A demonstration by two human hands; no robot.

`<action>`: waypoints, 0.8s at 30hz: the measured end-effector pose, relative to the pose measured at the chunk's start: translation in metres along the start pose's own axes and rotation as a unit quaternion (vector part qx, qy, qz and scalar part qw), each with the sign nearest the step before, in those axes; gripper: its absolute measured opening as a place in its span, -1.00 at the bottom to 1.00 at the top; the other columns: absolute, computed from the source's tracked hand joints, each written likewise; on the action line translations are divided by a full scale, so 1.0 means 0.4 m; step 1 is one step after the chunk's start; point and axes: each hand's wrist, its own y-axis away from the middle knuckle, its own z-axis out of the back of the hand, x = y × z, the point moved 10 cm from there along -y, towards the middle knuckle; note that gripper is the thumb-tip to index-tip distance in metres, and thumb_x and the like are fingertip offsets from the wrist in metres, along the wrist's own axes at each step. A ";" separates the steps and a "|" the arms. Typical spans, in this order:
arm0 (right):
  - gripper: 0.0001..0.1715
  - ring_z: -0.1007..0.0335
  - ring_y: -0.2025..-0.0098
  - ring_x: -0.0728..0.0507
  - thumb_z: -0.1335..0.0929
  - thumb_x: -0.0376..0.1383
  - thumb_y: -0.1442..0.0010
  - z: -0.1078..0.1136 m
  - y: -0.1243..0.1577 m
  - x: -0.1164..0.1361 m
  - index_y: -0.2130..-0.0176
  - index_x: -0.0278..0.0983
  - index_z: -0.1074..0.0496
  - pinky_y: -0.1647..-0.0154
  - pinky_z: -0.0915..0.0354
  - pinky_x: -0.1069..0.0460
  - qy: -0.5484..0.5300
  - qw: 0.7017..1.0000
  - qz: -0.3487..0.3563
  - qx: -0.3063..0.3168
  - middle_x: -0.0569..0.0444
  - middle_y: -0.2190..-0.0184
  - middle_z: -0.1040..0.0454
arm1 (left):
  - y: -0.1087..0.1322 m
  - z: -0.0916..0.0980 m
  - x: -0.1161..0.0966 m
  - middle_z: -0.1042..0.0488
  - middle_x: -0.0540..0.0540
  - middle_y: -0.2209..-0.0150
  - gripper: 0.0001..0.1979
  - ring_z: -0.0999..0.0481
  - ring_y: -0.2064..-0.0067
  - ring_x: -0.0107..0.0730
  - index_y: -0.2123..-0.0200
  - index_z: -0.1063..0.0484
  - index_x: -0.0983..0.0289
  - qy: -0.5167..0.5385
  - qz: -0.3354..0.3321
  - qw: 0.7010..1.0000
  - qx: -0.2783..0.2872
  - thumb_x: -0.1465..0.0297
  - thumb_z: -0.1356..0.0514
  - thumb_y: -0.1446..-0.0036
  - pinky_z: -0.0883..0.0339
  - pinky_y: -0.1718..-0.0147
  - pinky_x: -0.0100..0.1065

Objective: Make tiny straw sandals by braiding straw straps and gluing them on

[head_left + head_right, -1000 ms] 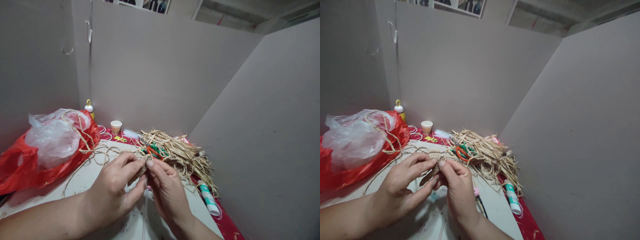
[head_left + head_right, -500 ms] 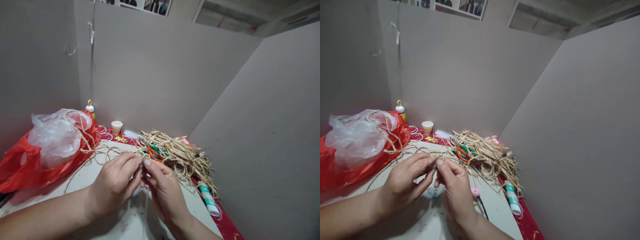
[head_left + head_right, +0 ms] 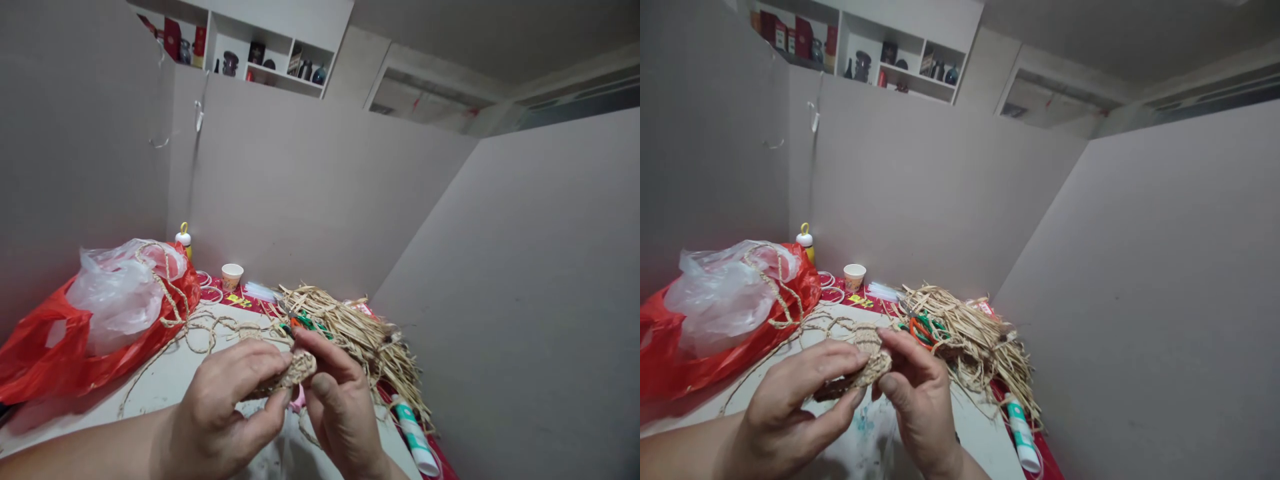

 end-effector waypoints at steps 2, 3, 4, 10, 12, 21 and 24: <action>-0.65 -0.39 0.44 -0.02 -0.58 -0.15 0.10 -0.008 0.002 0.012 0.23 -0.11 -0.65 0.53 -0.36 0.13 0.010 0.999 0.029 0.011 0.05 0.29 -0.52 | 0.003 0.003 -0.008 -0.57 0.15 0.27 -0.65 -0.58 0.22 -0.40 0.09 -0.42 0.34 0.006 -0.004 1.000 -0.004 0.68 -0.22 -0.02 -0.51 0.24 -0.50; -0.69 -0.38 0.46 -0.01 -0.58 -0.16 0.08 -0.013 0.004 0.017 0.25 -0.11 -0.65 0.56 -0.35 0.13 0.012 0.999 0.040 0.018 0.06 0.32 -0.51 | 0.004 0.005 -0.013 -0.57 0.16 0.27 -0.65 -0.58 0.21 -0.40 0.09 -0.42 0.35 0.006 -0.010 1.000 -0.006 0.68 -0.23 -0.02 -0.51 0.23 -0.50; -0.72 -0.37 0.50 0.00 -0.56 -0.17 0.05 -0.018 0.006 0.020 0.25 -0.11 -0.65 0.59 -0.33 0.14 0.012 0.999 0.045 0.026 0.08 0.35 -0.49 | 0.004 0.009 -0.019 -0.57 0.17 0.27 -0.65 -0.58 0.21 -0.40 0.09 -0.42 0.36 0.005 -0.017 1.000 -0.011 0.68 -0.23 -0.02 -0.51 0.22 -0.50; -0.82 -0.36 0.58 0.06 -0.53 -0.20 -0.02 -0.048 0.009 0.035 0.29 -0.15 -0.65 0.62 -0.30 0.16 -0.002 0.997 0.045 0.055 0.12 0.42 -0.45 | 0.001 0.019 -0.032 -0.56 0.17 0.27 -0.61 -0.57 0.21 -0.39 0.08 -0.41 0.35 0.045 -0.022 0.999 -0.014 0.72 -0.20 0.00 -0.52 0.23 -0.46; -0.70 -0.36 0.58 0.05 -0.55 -0.15 0.02 -0.053 0.007 0.031 0.22 -0.15 -0.64 0.61 -0.32 0.17 -0.023 0.998 0.029 0.046 0.12 0.44 -0.47 | -0.003 0.023 -0.025 -0.55 0.17 0.26 -0.60 -0.57 0.21 -0.40 0.07 -0.41 0.34 0.048 -0.006 0.999 -0.017 0.73 -0.20 0.00 -0.51 0.27 -0.50; -0.87 -0.31 0.64 0.08 -0.54 -0.24 -0.02 -0.046 0.003 0.008 0.33 -0.17 -0.65 0.65 -0.29 0.19 0.007 1.000 0.001 0.009 0.11 0.55 -0.53 | 0.001 0.030 -0.010 -0.53 0.12 0.25 -0.58 -0.54 0.20 -0.39 0.04 -0.36 0.28 0.034 0.010 0.999 -0.026 0.70 -0.19 -0.04 -0.47 0.24 -0.45; -0.92 -0.30 0.66 0.07 -0.53 -0.25 -0.04 -0.036 0.005 0.004 0.35 -0.17 -0.65 0.67 -0.27 0.20 0.029 1.000 -0.007 0.008 0.13 0.61 -0.49 | -0.004 0.029 0.010 -0.54 0.10 0.27 -0.65 -0.54 0.22 -0.37 0.10 -0.40 0.26 0.079 0.067 0.995 -0.013 0.63 -0.24 -0.02 -0.46 0.24 -0.41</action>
